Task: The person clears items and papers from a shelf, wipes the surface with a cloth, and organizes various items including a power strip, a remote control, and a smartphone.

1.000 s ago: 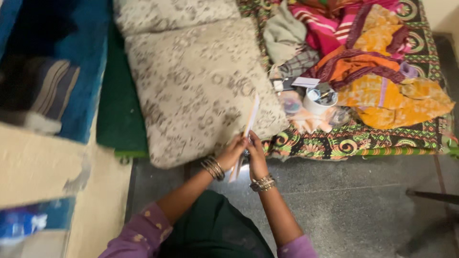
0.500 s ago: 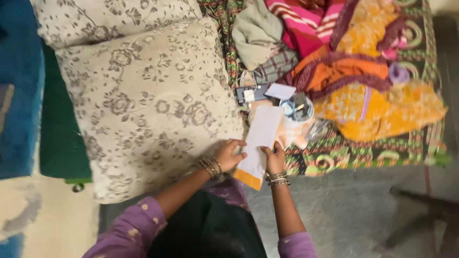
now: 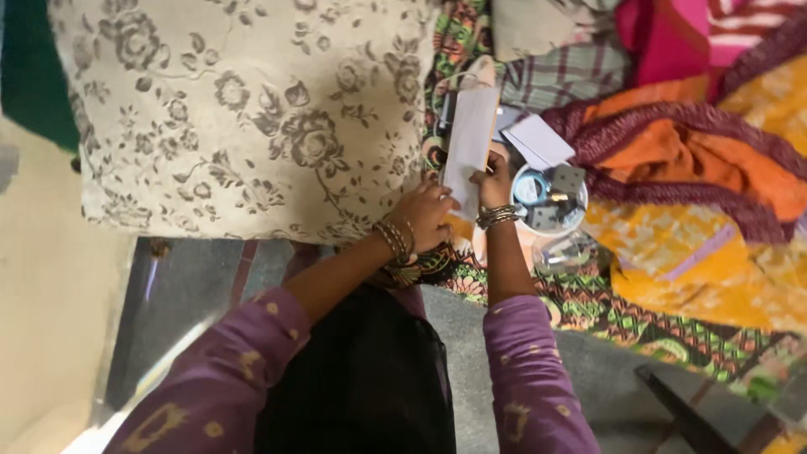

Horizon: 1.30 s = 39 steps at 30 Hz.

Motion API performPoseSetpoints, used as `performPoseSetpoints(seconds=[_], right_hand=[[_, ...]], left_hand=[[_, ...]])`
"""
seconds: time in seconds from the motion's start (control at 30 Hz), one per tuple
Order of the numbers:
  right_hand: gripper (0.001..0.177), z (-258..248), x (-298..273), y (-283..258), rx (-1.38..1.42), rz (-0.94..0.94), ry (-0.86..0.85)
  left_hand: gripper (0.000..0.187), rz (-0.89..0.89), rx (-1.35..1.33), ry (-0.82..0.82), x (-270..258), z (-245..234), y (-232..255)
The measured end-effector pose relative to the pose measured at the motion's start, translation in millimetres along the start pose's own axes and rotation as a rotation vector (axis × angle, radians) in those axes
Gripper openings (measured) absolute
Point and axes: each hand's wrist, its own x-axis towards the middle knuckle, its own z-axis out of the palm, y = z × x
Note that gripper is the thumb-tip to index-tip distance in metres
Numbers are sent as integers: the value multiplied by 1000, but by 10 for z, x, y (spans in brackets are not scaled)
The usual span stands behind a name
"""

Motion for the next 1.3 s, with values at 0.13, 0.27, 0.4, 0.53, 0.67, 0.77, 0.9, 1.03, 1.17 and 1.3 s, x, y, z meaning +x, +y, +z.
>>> performPoseSetpoints(seconds=[0.13, 0.27, 0.4, 0.53, 0.67, 0.77, 0.9, 1.03, 1.17, 1.3], right_hand=[[60, -9, 232, -103, -180, 7, -102], [60, 89, 142, -578, -586, -164, 221], [60, 717, -489, -1551, -651, -466, 232], [64, 1922, -1477, -2458, -610, -858, 12], [59, 3189, -2592, -2877, -630, -1022, -274], [56, 4087, -3438, -2949, -597, -1126, -460], [53, 5343, -4497, -2857, -534, -1264, -696], [54, 6412, -5414, -2771, -420, -1405, -935], [54, 7146, -6140, -2823, -385, -1529, -1145], [54, 7841, -6448, -2961, -384, -1683, -1193]], left_hand=[[39, -118, -91, 88, -177, -98, -26], [38, -138, -163, 196, -392, -328, -180], [45, -88, -90, 409, -734, -713, -402], [50, -181, -34, 593, -1470, -1132, -717], [48, -279, 46, 718, -2674, -1380, -1116], [50, -365, 79, 854, -3903, -1434, -1315], [52, -713, 59, 807, -5704, -1536, -1531], [53, -980, 52, 962, -7206, -1466, -1587], [51, -1160, 148, 1127, -8248, -1338, -1620], [39, -1278, 86, 1237, -8874, -1321, -1766]])
